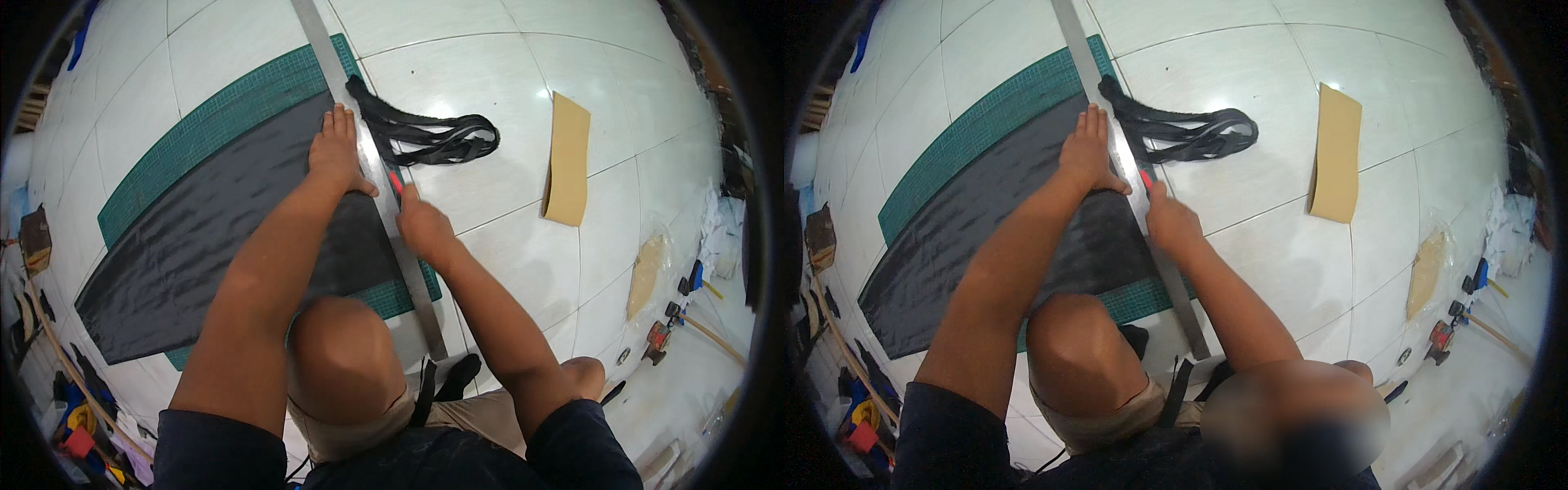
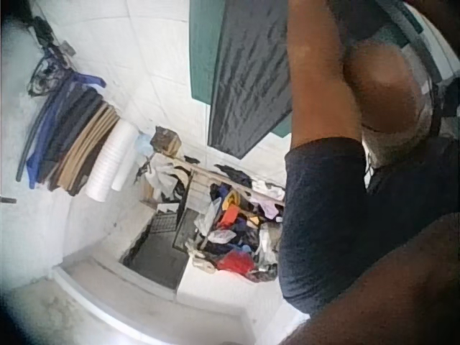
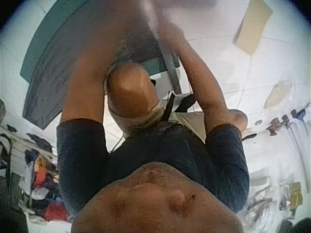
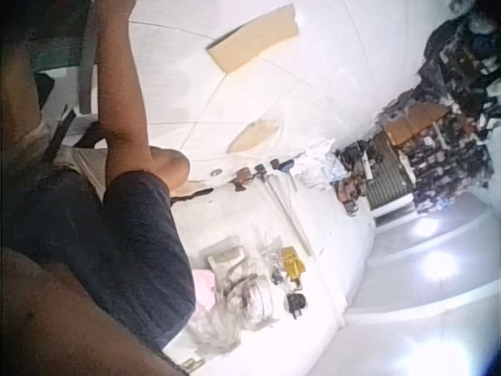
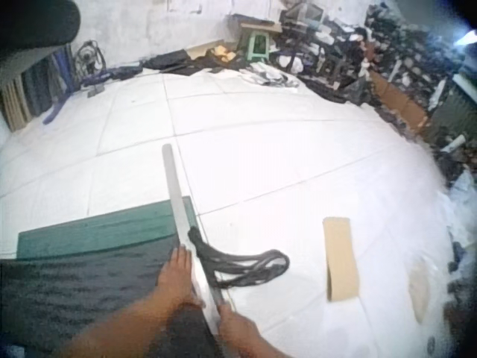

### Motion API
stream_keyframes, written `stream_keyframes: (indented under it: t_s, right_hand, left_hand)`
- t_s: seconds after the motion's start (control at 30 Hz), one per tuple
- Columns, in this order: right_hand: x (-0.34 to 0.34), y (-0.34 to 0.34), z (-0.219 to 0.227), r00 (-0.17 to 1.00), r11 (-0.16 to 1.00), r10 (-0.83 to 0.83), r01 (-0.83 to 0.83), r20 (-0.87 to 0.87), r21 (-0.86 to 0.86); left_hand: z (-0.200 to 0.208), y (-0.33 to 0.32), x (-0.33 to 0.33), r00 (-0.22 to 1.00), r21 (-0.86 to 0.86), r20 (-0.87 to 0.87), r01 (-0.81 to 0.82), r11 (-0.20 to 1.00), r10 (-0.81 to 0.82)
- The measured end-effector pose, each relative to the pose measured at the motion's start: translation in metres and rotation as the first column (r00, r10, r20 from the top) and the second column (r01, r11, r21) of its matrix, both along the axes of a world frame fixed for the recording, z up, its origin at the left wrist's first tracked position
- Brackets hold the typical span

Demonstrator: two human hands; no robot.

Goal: The person cuts a large piece of dark fabric using a utility knife and a long metal ruler on a cutting mat, using a rectangular template to measure and cut several smaller rectangular sections.

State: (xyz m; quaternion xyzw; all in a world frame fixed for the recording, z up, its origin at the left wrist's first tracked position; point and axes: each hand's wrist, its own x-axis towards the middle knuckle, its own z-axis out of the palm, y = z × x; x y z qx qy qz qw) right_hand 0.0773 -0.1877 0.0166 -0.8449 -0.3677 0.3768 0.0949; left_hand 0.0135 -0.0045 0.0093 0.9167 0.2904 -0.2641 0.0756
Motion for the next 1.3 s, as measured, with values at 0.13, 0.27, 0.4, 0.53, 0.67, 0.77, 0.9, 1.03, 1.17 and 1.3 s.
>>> stream_keyframes:
  t_s: [0.13, 0.27, 0.4, 0.53, 0.67, 0.77, 0.9, 1.03, 1.17, 1.3]
  right_hand:
    - [0.0, -0.027, 0.02, 0.996, 0.985, 0.057, -0.067, -0.067, -0.157]
    - [0.012, 0.011, 0.022, 0.984, 0.962, -0.169, 0.176, -0.048, 0.208]
    - [0.034, 0.09, -0.035, 0.561, 0.743, -0.121, 0.598, -0.819, 0.299]
    - [0.109, 0.126, -0.08, 0.43, 0.499, -0.213, 0.82, -0.877, 0.281]
    - [0.149, 0.128, -0.069, 0.319, 0.073, -0.389, 0.946, -0.864, 0.316]
    - [0.123, 0.11, -0.05, 0.415, 0.142, -0.561, 0.901, -0.717, 0.41]
    - [0.047, 0.104, -0.012, 0.976, 0.91, -0.205, 0.166, 0.066, 0.381]
    - [0.019, 0.118, -0.022, 0.994, 0.961, -0.069, 0.042, 0.089, 0.274]
    - [0.026, 0.129, -0.032, 0.989, 0.955, -0.106, 0.073, 0.102, 0.288]
    - [0.022, 0.134, -0.031, 0.991, 0.955, -0.079, 0.043, 0.111, 0.295]
  left_hand:
    - [-0.001, -0.001, -0.006, 1.0, 0.011, -0.028, -0.01, 1.0, 0.01]
    - [-0.006, 0.004, -0.017, 1.0, 0.037, 0.008, 0.002, 0.999, -0.003]
    - [-0.009, 0.001, -0.014, 0.999, 0.041, 0.044, -0.004, 0.999, 0.002]
    - [-0.005, -0.006, 0.005, 0.999, 0.014, 0.031, 0.021, 1.0, -0.021]
    - [-0.006, -0.001, -0.004, 1.0, 0.011, 0.013, 0.002, 1.0, -0.003]
    - [-0.009, 0.0, -0.01, 1.0, -0.002, -0.006, -0.023, 1.0, 0.023]
    - [-0.003, 0.006, -0.018, 0.999, -0.006, -0.011, -0.046, 0.999, 0.045]
    - [-0.002, 0.004, -0.005, 1.0, -0.034, -0.03, -0.011, 0.999, 0.01]
    - [0.0, 0.0, -0.002, 1.0, -0.053, -0.016, 0.004, 0.999, -0.005]
    - [-0.001, 0.004, -0.006, 0.999, -0.04, -0.044, 0.006, 0.999, -0.007]
